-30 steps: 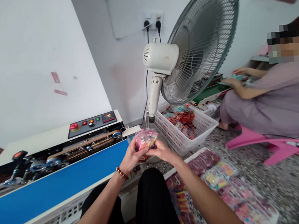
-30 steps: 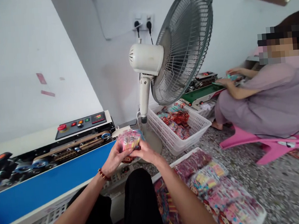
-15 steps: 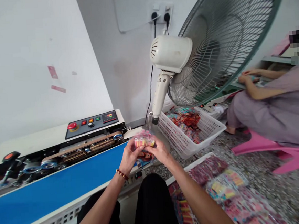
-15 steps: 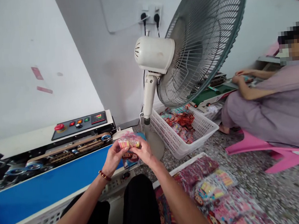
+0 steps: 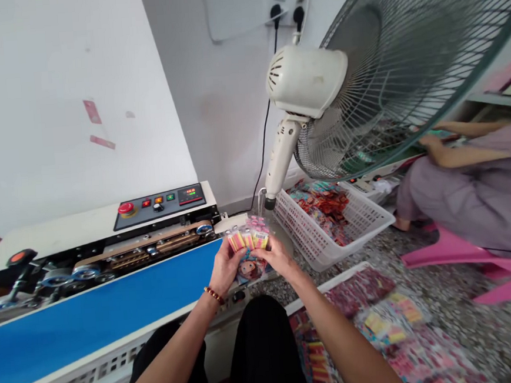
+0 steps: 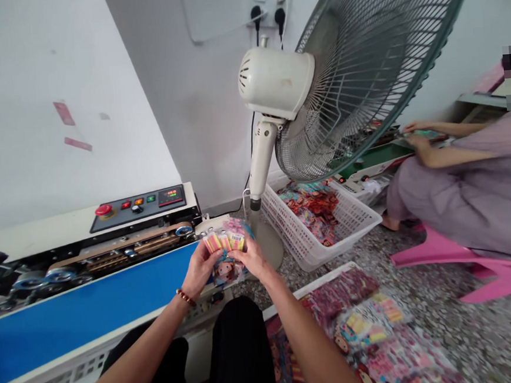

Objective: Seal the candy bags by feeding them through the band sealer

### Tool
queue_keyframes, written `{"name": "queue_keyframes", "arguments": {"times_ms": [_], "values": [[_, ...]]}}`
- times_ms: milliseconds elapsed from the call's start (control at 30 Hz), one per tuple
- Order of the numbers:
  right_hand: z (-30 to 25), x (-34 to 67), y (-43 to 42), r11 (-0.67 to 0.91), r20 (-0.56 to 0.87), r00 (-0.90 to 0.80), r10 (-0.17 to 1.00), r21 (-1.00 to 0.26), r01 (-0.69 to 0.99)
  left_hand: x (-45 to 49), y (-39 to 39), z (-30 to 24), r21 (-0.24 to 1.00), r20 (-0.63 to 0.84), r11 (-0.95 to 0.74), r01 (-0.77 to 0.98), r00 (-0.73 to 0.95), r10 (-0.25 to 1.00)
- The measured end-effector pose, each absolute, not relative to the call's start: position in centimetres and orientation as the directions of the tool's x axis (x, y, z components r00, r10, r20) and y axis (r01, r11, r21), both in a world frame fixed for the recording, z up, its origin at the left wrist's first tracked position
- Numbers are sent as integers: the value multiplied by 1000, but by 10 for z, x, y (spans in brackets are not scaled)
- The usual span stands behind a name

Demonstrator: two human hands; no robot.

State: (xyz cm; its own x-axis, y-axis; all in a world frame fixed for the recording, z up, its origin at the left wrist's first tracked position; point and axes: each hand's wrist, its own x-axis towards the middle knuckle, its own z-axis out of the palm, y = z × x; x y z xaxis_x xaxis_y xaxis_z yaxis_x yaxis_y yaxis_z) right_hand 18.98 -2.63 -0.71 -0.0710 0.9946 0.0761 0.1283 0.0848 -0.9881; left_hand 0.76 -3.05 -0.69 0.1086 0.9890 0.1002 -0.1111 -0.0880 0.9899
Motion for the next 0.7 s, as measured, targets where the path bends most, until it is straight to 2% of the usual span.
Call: {"name": "queue_keyframes", "arguments": {"times_ms": [100, 167, 367, 567, 700], "values": [[-15, 187, -25, 55, 53, -35, 998, -997, 46, 9, -34, -1, 986, 63, -51, -162, 69, 996], [-17, 186, -26, 58, 58, -17, 998, -998, 17, 9, -39, 4, 989, 54, -39, -141, 103, 993], [-1, 190, -33, 101, 102, -46, 994, -995, -29, 11, -44, 17, 993, 113, -116, 27, 84, 990], [-8, 189, -24, 17, 19, -64, 998, -1000, -21, 10, -28, 10, 960, 174, -181, 214, 51, 983], [-13, 190, -17, -22, -19, -38, 999, -997, -76, 6, -30, 10, 999, 36, -36, 9, 13, 999]]}}
